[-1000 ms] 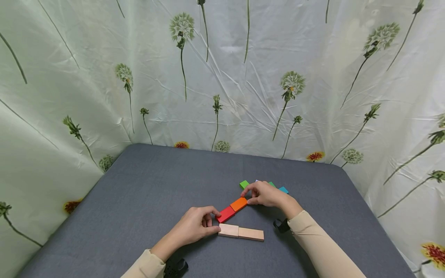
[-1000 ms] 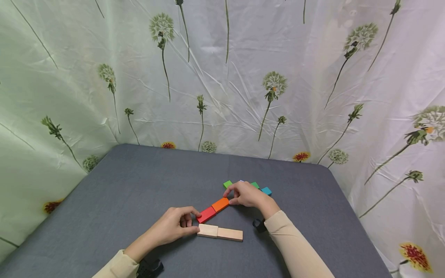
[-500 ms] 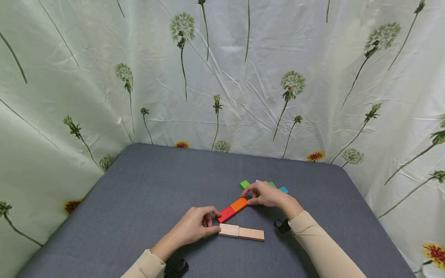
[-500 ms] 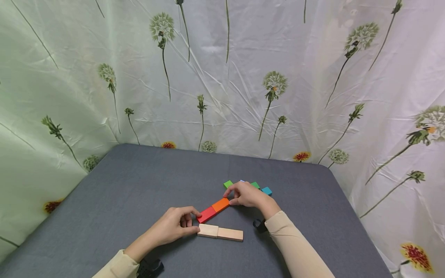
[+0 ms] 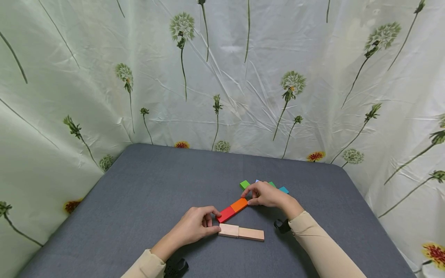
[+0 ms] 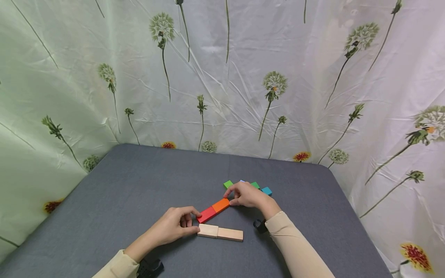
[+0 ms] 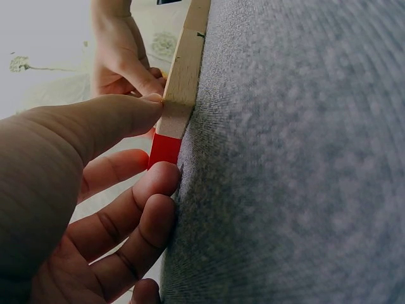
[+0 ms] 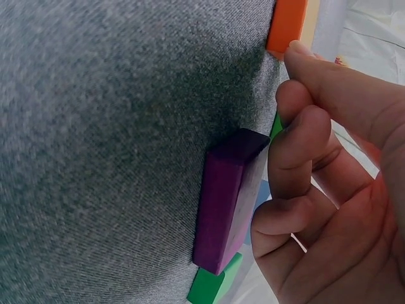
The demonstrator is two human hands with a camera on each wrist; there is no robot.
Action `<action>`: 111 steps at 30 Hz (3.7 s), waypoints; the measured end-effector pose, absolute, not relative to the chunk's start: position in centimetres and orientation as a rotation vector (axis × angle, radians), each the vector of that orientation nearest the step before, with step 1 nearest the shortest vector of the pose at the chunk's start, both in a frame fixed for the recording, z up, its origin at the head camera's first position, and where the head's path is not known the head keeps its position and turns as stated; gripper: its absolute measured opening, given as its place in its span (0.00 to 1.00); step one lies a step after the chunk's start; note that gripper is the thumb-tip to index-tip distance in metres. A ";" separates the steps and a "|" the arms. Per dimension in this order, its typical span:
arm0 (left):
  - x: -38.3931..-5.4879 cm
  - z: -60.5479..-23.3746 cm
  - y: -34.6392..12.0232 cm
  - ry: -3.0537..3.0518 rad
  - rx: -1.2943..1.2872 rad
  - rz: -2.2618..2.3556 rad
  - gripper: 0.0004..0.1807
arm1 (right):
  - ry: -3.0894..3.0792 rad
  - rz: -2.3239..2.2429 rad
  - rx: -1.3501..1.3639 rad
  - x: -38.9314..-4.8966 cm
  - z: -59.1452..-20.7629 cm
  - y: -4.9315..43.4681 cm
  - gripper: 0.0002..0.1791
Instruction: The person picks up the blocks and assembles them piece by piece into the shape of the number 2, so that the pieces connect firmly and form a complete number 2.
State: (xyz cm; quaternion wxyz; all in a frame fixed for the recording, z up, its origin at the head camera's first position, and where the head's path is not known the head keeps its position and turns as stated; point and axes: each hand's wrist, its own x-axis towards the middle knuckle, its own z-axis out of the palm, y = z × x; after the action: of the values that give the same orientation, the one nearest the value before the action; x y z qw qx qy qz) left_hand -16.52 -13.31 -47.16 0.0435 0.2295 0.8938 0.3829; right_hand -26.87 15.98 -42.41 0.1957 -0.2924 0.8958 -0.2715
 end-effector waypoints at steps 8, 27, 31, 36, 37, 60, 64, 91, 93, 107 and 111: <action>-16.5 -47.1 -13.3 2.735 0.696 1.166 0.15 | 2.512 -0.761 -0.825 -27.0 -42.5 16.1 0.12; -16.4 -46.9 -13.2 2.722 0.710 1.186 0.15 | 2.513 -0.775 -0.830 -26.9 -42.6 16.2 0.12; -16.4 -47.0 -13.2 2.720 0.713 1.181 0.15 | 2.515 -0.773 -0.830 -26.9 -42.6 16.3 0.12; -16.5 -47.1 -13.2 2.719 0.708 1.168 0.15 | 2.515 -0.766 -0.832 -26.9 -42.6 16.3 0.13; -16.5 -47.1 -13.2 2.719 0.706 1.167 0.15 | 2.514 -0.765 -0.830 -26.8 -42.6 16.4 0.13; -17.4 -46.3 -13.6 2.698 0.733 1.157 0.13 | 2.506 -0.792 -0.809 -27.0 -42.2 16.9 0.13; -17.7 -46.2 -13.5 2.706 0.732 1.141 0.12 | 2.539 -0.778 -0.791 -27.0 -42.2 17.0 0.12; -19.9 -46.1 -12.3 2.754 0.872 1.010 0.15 | 2.903 -0.684 -0.452 -27.2 -42.2 16.7 0.13; -20.0 -46.1 -12.3 2.750 0.886 1.013 0.15 | 2.914 -0.675 -0.420 -27.3 -42.2 16.4 0.13; -20.0 -46.2 -12.4 2.718 0.897 0.999 0.13 | 2.978 -0.617 -0.285 -27.8 -43.0 14.7 0.18; -20.0 -46.2 -12.4 2.722 0.911 1.002 0.13 | 2.989 -0.596 -0.249 -27.8 -43.1 14.3 0.18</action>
State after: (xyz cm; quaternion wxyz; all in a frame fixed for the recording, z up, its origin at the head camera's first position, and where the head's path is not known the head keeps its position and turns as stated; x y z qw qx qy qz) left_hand -20.00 -12.39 -46.22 0.0509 0.2992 0.8941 0.3293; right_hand -27.77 14.26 -43.13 0.0418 -0.0812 0.9766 -0.1948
